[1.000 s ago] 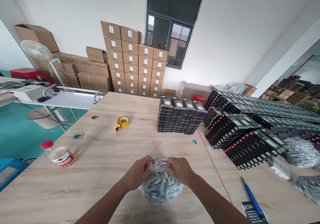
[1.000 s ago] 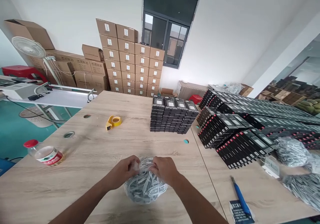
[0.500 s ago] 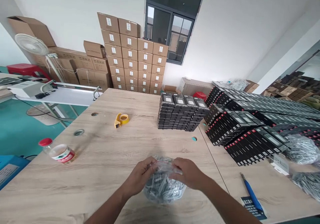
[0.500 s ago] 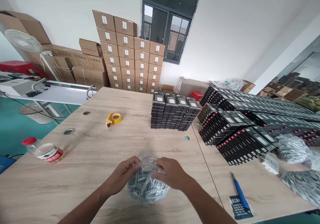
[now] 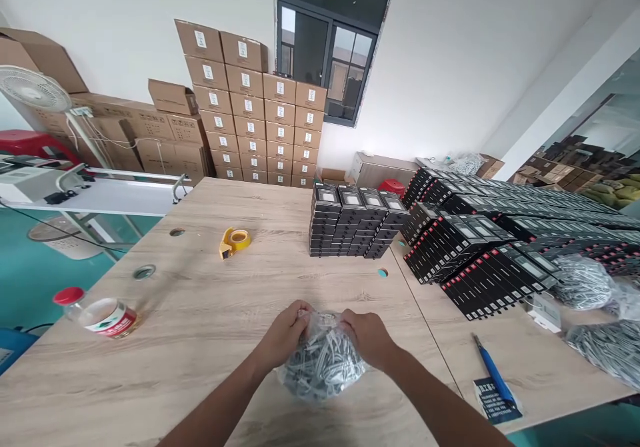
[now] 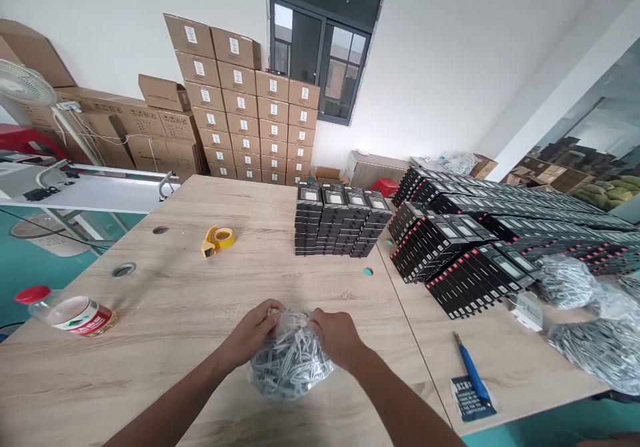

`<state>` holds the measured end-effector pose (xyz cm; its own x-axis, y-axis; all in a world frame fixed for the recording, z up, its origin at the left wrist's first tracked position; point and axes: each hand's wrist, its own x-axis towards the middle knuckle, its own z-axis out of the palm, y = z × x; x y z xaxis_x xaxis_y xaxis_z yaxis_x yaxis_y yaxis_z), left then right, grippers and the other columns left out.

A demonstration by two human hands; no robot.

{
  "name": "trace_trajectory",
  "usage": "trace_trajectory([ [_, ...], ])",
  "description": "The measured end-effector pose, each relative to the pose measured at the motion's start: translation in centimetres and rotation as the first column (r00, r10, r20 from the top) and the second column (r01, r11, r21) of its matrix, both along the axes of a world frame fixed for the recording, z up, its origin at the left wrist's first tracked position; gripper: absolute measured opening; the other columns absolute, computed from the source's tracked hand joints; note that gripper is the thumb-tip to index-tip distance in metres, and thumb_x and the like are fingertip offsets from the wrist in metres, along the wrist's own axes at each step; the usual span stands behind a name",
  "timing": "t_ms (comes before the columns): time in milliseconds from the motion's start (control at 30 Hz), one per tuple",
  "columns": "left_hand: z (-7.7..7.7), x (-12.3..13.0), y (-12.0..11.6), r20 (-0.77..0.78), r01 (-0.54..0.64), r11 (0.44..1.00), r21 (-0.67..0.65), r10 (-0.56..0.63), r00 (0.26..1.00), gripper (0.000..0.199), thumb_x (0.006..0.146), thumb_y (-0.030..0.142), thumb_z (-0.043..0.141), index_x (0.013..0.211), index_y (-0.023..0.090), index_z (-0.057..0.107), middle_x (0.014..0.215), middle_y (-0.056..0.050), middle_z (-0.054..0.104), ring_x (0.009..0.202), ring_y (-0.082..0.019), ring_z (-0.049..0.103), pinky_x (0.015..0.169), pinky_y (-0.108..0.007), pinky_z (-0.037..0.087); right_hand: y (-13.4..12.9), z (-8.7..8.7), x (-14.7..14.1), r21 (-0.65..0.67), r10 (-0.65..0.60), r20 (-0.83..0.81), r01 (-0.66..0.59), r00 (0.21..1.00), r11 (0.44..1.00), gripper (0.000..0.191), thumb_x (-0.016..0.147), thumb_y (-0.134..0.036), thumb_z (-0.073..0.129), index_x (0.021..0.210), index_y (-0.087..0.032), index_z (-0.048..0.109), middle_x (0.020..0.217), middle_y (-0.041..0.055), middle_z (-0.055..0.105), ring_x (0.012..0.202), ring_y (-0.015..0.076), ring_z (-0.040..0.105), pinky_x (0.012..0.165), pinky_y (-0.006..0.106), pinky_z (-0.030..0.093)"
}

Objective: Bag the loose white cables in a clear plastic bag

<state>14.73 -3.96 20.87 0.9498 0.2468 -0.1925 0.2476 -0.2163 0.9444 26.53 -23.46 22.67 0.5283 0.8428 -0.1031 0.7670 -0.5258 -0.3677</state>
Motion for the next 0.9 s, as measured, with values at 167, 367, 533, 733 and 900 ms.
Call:
trace_trajectory([
  [167, 1.8, -1.0, 0.1, -0.053, 0.123, 0.992, -0.036, -0.125, 0.991, 0.034, 0.081, 0.034, 0.042, 0.100, 0.016, 0.064, 0.073, 0.000, 0.054, 0.067, -0.015, 0.047, 0.063, -0.026, 0.034, -0.8, 3.3, 0.3, 0.071, 0.044, -0.238, -0.028, 0.970, 0.997, 0.018, 0.097, -0.029, 0.050, 0.087, -0.022, 0.063, 0.065, -0.0037, 0.056, 0.062, 0.0110, 0.045, 0.063, 0.025, 0.027],
  [367, 3.5, -0.5, -0.8, -0.160, 0.304, 0.930, 0.208, -0.274, 0.948, 0.034, 0.081, 0.047, 0.063, 0.098, 0.018, 0.062, 0.080, 0.001, 0.058, 0.074, -0.016, 0.049, 0.061, -0.025, 0.028, 0.5, 1.4, -1.1, 0.123, -0.085, -0.428, 0.151, 0.900, 0.981, 0.021, 0.093, -0.030, 0.052, 0.076, -0.019, 0.057, 0.063, -0.0038, 0.053, 0.061, 0.0101, 0.045, 0.057, 0.023, 0.029],
  [533, 2.5, 0.8, -1.5, -0.296, 0.361, 0.833, 0.420, -0.250, 0.922, 0.016, 0.076, 0.024, 0.063, 0.088, 0.017, 0.055, 0.089, -0.001, 0.064, 0.082, -0.019, 0.057, 0.063, -0.026, 0.030, 0.1, 0.4, -2.0, -0.041, -0.042, -0.154, 0.036, 0.987, 0.999, 0.021, 0.089, -0.041, 0.064, 0.094, -0.021, 0.063, 0.080, 0.0001, 0.069, 0.075, 0.0170, 0.061, 0.064, 0.027, 0.029],
  [733, 1.8, 0.3, -1.6, -0.362, 0.390, 0.703, 0.595, -0.199, 0.911, 0.016, 0.081, 0.031, 0.065, 0.082, 0.018, 0.056, 0.087, -0.005, 0.065, 0.086, -0.027, 0.059, 0.064, -0.030, 0.025, 1.0, -0.4, -3.0, -0.116, 0.031, -0.006, -0.031, 1.000, 0.993, 0.022, 0.094, -0.044, 0.060, 0.094, -0.022, 0.063, 0.092, 0.0013, 0.074, 0.087, 0.0209, 0.067, 0.066, 0.029, 0.029],
  [900, 0.6, -0.8, -1.0, -0.295, 0.415, 0.633, 0.653, -0.293, 0.910, 0.032, 0.097, 0.042, 0.047, 0.079, 0.017, 0.053, 0.088, -0.006, 0.063, 0.086, -0.025, 0.058, 0.070, -0.032, 0.032, 1.7, -3.5, -4.2, 0.066, 0.012, 0.078, -0.017, 0.997, 0.998, 0.022, 0.099, -0.035, 0.049, 0.092, -0.019, 0.062, 0.091, 0.0038, 0.072, 0.084, 0.0175, 0.066, 0.069, 0.029, 0.035],
])
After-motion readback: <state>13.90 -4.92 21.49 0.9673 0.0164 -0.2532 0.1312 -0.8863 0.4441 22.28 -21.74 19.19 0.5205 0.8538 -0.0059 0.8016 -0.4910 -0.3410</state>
